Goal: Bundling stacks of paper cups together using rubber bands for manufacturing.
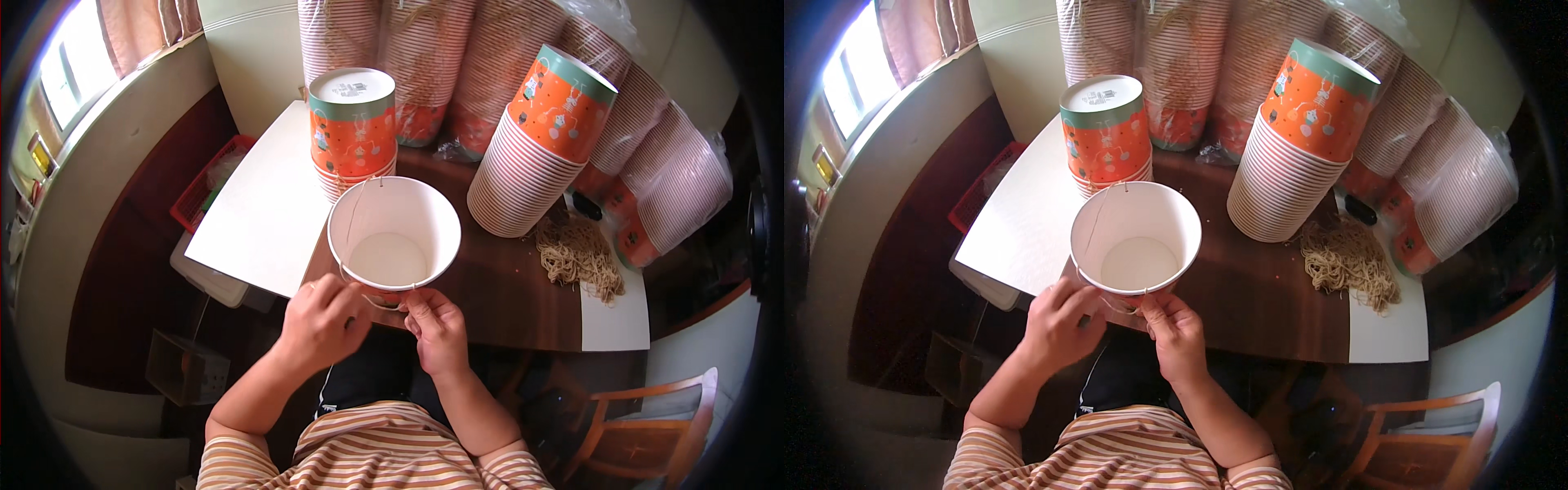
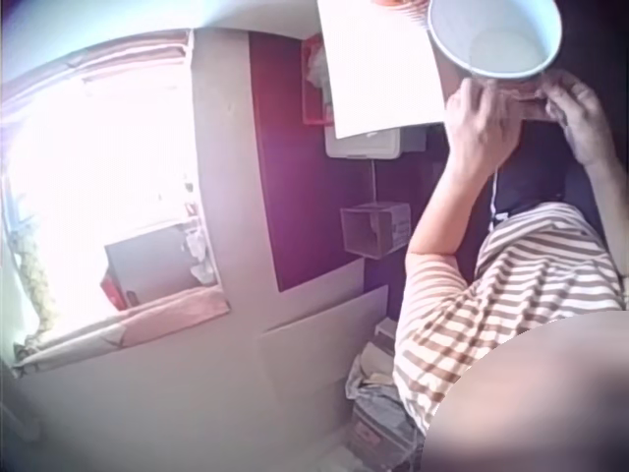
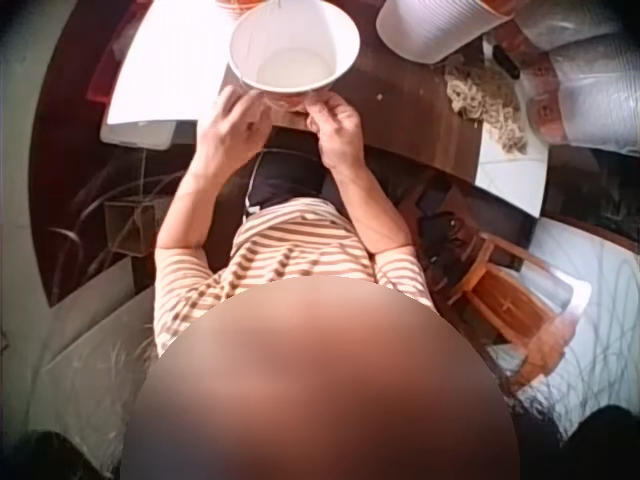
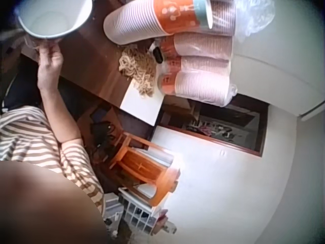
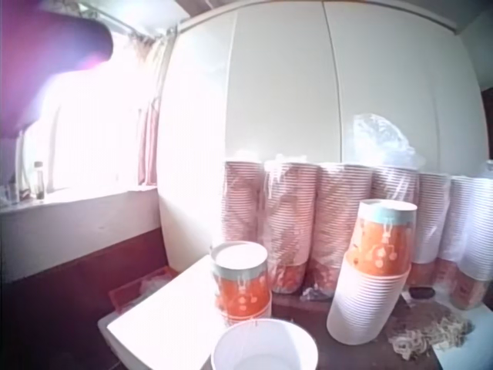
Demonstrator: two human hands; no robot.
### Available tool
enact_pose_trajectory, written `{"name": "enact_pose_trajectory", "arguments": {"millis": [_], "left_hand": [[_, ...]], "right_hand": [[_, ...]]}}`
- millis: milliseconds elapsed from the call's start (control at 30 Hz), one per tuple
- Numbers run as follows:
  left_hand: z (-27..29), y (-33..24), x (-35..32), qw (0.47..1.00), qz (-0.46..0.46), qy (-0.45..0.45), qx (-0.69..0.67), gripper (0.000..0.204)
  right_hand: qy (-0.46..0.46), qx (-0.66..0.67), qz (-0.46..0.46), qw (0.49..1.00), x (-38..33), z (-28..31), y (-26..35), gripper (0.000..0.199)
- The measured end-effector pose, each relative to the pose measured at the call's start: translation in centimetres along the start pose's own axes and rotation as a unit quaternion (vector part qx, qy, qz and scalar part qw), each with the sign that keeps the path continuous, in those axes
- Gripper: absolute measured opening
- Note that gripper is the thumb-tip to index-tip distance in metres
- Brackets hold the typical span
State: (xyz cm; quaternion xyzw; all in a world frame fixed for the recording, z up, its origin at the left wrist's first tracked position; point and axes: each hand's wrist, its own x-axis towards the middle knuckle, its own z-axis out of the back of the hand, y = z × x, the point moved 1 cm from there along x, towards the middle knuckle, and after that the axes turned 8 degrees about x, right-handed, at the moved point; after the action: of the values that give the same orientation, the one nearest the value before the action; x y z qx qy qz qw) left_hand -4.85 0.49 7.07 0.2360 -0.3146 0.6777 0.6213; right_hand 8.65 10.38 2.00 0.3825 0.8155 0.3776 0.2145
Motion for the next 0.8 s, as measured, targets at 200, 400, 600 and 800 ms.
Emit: {"name": "enact_pose_trajectory", "arguments": {"millis": [200,400,600,800], "left_hand": [[-1.4,-2.5,-0.1,0.998,0.003,0.004,-0.056,0.028],[-3.0,-2.5,-1.0,0.993,0.035,0.004,-0.112,0.022],[-3.5,-2.4,-1.5,0.997,0.007,-0.007,-0.075,0.016],[-3.8,-2.4,-1.8,0.999,0.002,-0.011,-0.050,0.010]], "right_hand": [[-0.004,0.017,0.006,1.000,-0.3,-0.9,0.2,0.013],[0.013,0.004,0.001,1.000,-0.3,0.6,-0.1,0.012],[0.037,-0.054,0.086,0.994,-0.9,0.9,-1.4,0.010],[0.026,-0.128,0.144,0.981,-0.7,0.6,-1.7,0.008]]}}
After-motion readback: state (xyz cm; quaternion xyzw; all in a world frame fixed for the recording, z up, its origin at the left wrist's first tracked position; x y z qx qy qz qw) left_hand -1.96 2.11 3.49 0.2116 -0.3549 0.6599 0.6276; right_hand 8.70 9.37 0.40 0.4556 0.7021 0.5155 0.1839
